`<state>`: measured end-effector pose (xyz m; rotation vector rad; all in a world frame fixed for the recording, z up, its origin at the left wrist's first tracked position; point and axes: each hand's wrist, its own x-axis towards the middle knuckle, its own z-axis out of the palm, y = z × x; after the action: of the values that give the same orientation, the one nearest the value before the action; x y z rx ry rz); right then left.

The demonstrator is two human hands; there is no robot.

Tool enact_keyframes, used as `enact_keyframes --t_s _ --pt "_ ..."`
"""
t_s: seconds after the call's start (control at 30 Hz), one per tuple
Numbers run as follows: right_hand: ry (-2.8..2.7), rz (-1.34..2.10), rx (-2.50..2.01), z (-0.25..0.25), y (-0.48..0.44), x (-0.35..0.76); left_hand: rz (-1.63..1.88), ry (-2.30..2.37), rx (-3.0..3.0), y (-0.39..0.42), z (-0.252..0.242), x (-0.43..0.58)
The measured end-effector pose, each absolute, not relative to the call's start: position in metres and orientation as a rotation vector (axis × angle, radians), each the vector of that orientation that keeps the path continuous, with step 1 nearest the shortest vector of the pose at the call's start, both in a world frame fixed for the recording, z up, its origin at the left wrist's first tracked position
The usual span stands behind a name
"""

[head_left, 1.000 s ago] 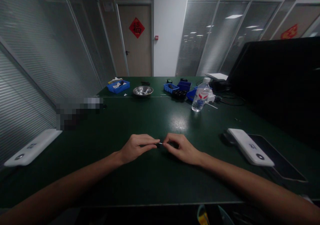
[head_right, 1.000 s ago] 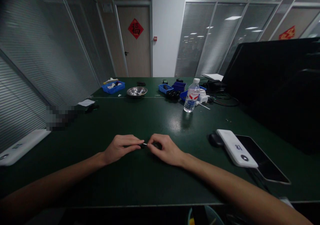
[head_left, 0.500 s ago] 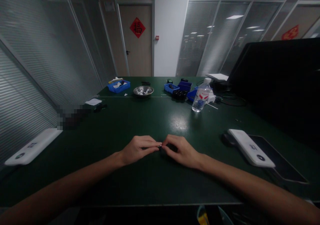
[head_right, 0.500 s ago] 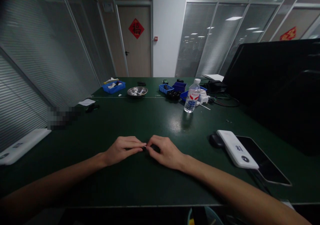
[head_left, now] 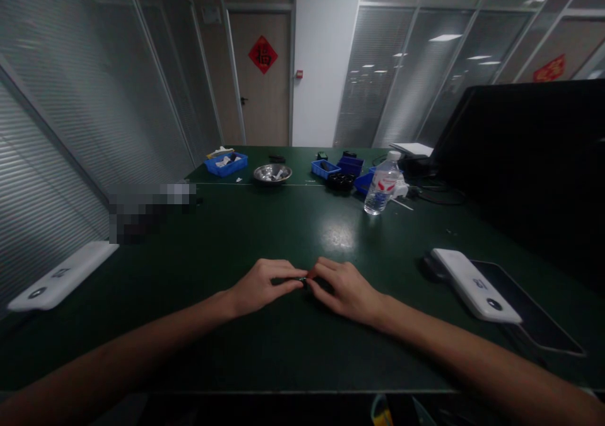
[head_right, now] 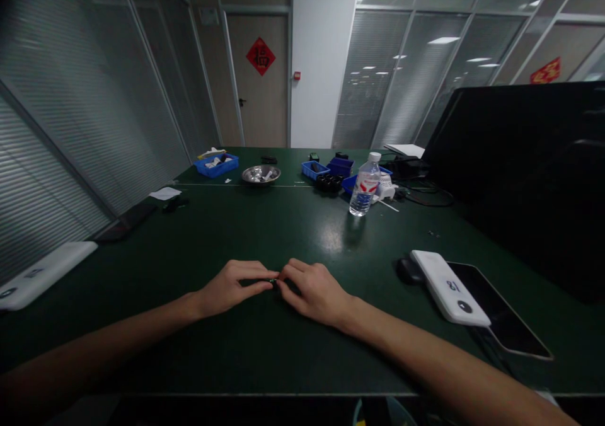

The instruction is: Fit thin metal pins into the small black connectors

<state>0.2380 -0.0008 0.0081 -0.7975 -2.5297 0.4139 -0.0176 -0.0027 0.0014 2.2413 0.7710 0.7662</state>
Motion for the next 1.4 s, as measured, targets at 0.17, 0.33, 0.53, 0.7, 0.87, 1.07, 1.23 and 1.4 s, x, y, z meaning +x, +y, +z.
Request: enact_keyframes --t_s 0.17,0.33,0.53,0.7,0.87,1.07,1.23,1.4 --pt "-2.383 0.611 -0.815 0.006 -0.003 0.236 0.749 0.772 2.216 -0.003 0.002 -0.017" --pt "-2.279 0.775 -0.825 0.01 -0.002 0.235 0.795 0.718 2.238 -0.003 0.001 -0.018" --pt "-2.218 0.883 -0.86 0.011 0.0 0.235 0.835 0.678 2.317 -0.001 -0.002 -0.02" --pt "-2.268 0.776 -0.836 0.008 -0.001 0.233 0.791 0.603 2.485 -0.003 -0.002 -0.018" --pt "-2.32 0.756 -0.841 0.009 0.0 0.233 0.702 0.587 2.626 -0.003 -0.002 -0.018" --pt "-2.343 0.845 -0.842 0.011 0.004 0.235 0.661 0.633 2.583 0.0 -0.007 -0.022" --pt "-2.398 0.77 -0.923 0.015 0.007 0.24 0.618 0.872 2.465 0.001 -0.003 -0.025" --pt "-2.495 0.63 -1.077 0.02 0.011 0.245 0.641 1.005 2.47 0.002 0.001 -0.026"
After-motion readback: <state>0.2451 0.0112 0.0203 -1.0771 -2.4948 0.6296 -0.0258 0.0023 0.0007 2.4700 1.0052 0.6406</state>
